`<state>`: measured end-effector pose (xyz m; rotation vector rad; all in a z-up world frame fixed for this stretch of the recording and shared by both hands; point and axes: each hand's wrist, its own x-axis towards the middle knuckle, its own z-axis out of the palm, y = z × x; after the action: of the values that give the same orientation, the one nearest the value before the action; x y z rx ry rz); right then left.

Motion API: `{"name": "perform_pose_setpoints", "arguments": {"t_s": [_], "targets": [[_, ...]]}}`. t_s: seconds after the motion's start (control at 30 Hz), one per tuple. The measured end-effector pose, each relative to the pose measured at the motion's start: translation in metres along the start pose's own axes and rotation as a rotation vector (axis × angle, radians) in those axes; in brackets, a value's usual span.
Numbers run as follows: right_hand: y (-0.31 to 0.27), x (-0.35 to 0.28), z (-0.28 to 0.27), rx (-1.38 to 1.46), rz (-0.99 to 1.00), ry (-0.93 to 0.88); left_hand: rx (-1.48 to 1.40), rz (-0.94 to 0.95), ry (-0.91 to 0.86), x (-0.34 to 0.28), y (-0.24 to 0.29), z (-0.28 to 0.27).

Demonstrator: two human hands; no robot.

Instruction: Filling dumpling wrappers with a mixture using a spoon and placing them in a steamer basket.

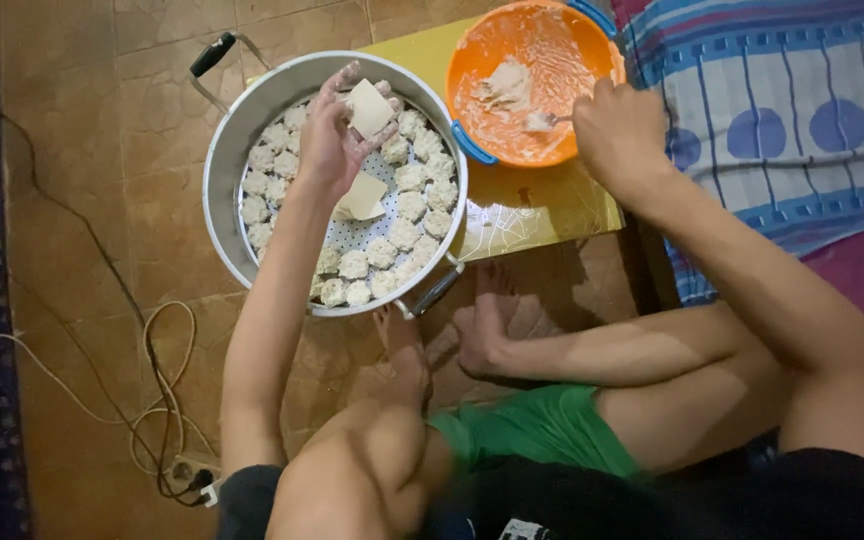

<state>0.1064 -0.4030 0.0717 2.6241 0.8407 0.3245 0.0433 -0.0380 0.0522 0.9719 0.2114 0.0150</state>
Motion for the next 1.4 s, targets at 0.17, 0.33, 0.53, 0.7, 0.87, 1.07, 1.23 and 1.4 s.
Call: {"name": "perform_pose_setpoints", "arguments": {"t_s": [0.17, 0.33, 0.53, 0.7, 0.87, 1.07, 1.23, 1.4], "targets": [[0.009, 0.008, 0.006, -0.235, 0.053, 0.248, 0.046, -0.033, 0.065, -0.011, -0.004, 0.007], [0.007, 0.015, 0.020, -0.204, 0.011, 0.302, 0.010, -0.065, 0.076, -0.013, -0.011, -0.001], [-0.002, 0.021, 0.028, -0.117, -0.054, 0.254, 0.105, -0.042, 0.061, -0.011, -0.011, -0.005], [-0.004, 0.023, 0.029, -0.141, -0.113, 0.255, 0.121, -0.052, 0.076, -0.005, -0.017, -0.014], [-0.001, 0.021, 0.032, 0.012, -0.011, 0.238, 0.156, -0.043, 0.028, -0.003, -0.026, -0.020], [0.007, 0.026, 0.034, 0.230, 0.076, 0.148, 0.182, -0.055, 0.051, -0.008, -0.020, -0.010], [0.019, 0.023, 0.030, 0.331, 0.077, 0.119, 0.120, -0.025, 0.000, -0.004, -0.023, -0.014], [0.032, 0.017, 0.025, 0.338, 0.057, 0.160, 0.017, -0.019, -0.054, -0.015, -0.014, -0.003]]}}
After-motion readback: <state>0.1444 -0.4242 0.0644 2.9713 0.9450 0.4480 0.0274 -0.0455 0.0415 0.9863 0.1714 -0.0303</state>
